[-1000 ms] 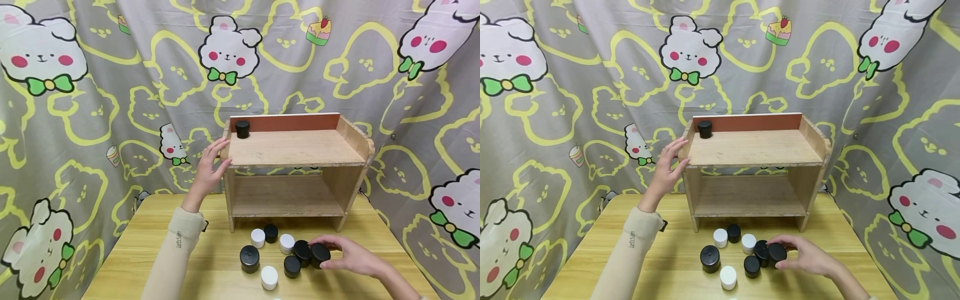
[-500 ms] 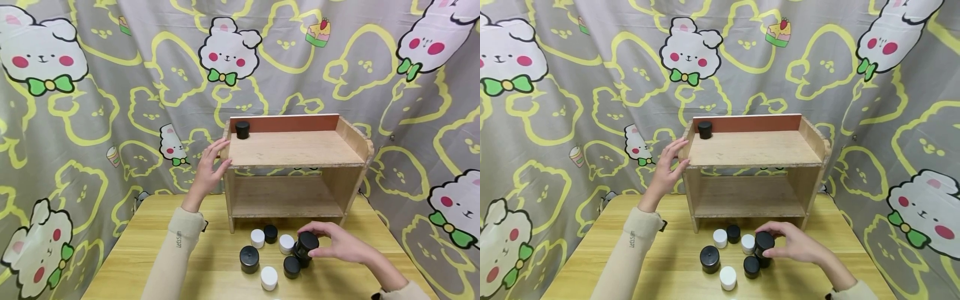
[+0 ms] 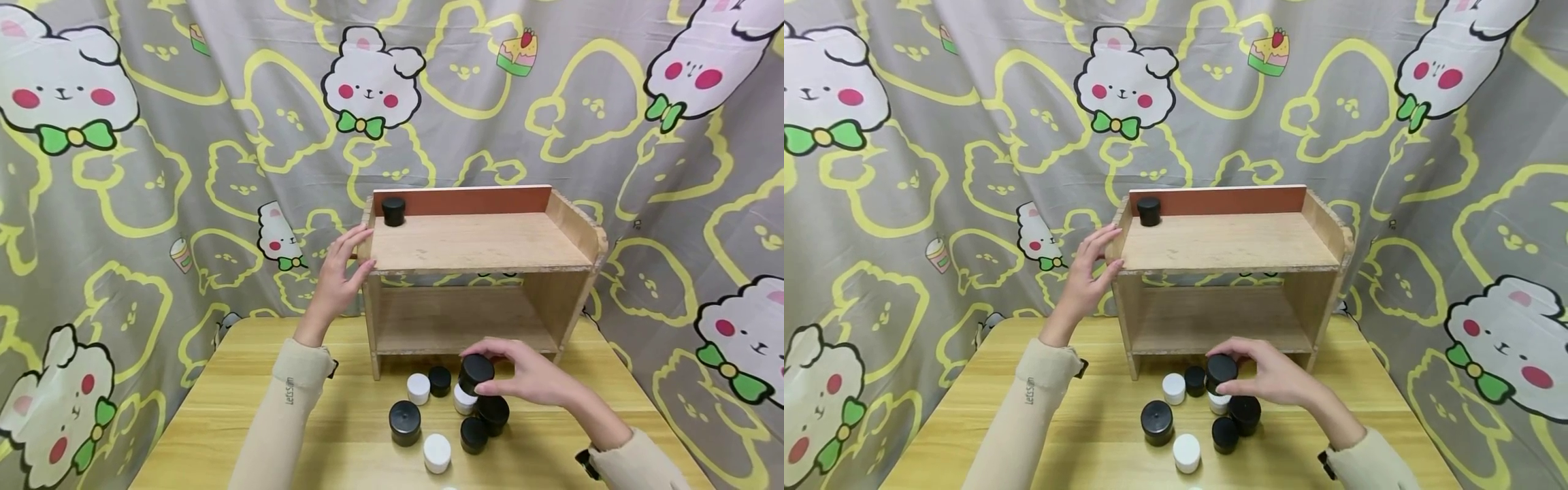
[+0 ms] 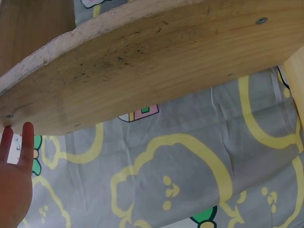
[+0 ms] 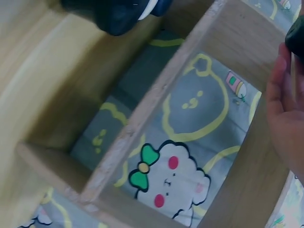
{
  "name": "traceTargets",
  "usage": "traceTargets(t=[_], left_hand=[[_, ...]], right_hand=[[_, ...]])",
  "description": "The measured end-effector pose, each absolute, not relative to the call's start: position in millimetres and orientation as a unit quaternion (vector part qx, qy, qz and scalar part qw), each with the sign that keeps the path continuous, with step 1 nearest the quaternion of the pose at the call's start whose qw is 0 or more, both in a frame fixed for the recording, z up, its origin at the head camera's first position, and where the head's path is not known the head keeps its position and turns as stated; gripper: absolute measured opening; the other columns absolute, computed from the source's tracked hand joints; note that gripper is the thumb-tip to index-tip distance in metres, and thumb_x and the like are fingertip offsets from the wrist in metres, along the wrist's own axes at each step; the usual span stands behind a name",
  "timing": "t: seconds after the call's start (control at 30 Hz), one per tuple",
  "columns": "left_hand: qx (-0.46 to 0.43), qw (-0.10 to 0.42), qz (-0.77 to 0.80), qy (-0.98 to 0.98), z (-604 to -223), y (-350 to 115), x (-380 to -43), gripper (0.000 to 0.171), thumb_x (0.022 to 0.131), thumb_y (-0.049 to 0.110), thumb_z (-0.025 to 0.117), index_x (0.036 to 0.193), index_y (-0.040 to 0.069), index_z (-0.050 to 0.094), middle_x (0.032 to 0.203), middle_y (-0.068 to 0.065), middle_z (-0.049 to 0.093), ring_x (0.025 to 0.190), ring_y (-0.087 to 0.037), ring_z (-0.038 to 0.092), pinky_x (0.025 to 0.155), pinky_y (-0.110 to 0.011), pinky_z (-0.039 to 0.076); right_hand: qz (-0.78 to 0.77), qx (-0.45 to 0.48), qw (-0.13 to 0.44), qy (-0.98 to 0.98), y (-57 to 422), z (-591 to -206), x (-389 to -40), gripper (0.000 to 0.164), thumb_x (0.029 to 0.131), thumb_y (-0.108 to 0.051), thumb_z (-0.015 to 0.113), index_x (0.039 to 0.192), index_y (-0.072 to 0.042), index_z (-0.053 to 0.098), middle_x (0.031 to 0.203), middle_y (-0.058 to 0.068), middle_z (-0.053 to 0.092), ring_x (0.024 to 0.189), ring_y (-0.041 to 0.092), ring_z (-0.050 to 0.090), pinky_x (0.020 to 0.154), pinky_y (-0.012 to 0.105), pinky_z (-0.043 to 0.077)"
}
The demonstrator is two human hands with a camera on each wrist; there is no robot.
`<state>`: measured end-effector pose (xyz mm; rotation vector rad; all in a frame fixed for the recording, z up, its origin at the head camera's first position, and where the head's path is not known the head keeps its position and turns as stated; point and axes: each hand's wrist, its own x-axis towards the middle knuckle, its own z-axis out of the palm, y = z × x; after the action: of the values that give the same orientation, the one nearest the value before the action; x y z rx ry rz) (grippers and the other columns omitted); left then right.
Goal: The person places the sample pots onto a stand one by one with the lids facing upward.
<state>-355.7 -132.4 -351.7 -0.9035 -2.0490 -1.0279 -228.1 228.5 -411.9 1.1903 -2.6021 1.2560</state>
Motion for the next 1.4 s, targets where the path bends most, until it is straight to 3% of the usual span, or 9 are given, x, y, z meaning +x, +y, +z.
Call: traceTargets(t=[0.4,1.0,1.3,1.4], left_hand=[[-0.343,0.332,-0.392,-0.787,-351,-133,-356,0.053,0.100,0.015,0.068,0.151,0.018,0.052,0.162,-0.002,0.044,0.146,-0.025,0.042,0.115,-0.050,0.035],[-0.339,0.331,-0.395,-0.787,-350,-133,-356,0.053,0.101,0.017,0.068,0.151,0.020,0.052,0.162,0.000,0.044,0.145,-0.024,0.042,0.114,-0.049,0.036],[-0.338,0.329,-0.394,-0.789,-351,-133,-355,0.053,0.101,0.016,0.068,0.151,0.019,0.053,0.162,-0.001,0.044,0.143,-0.025,0.044,0.112,-0.049,0.038],[-0.338,0.330,-0.395,-0.787,-352,-133,-355,0.053,0.100,0.016,0.068,0.151,0.019,0.053,0.162,-0.001,0.044,0.140,-0.025,0.045,0.108,-0.045,0.043]], right_hand=[[0.428,0.376,0.036,-0.821,196,-390,-238,0.042,0.093,-0.023,0.079,0.132,-0.026,0.064,0.109,-0.006,0.066,0.092,0.009,0.065,0.083,0.028,0.056],[0.452,0.331,0.103,-0.822,160,-348,-242,0.044,0.088,-0.025,0.085,0.128,-0.029,0.068,0.113,-0.007,0.067,0.094,0.012,0.063,0.082,0.030,0.056],[0.469,0.313,0.122,-0.817,152,-324,-255,0.047,0.088,-0.023,0.085,0.131,-0.024,0.068,0.118,-0.004,0.070,0.099,0.015,0.067,0.086,0.031,0.058],[0.479,0.314,0.124,-0.810,148,-313,-261,0.048,0.088,-0.019,0.084,0.133,-0.016,0.067,0.122,0.001,0.070,0.102,0.017,0.067,0.088,0.031,0.058]])
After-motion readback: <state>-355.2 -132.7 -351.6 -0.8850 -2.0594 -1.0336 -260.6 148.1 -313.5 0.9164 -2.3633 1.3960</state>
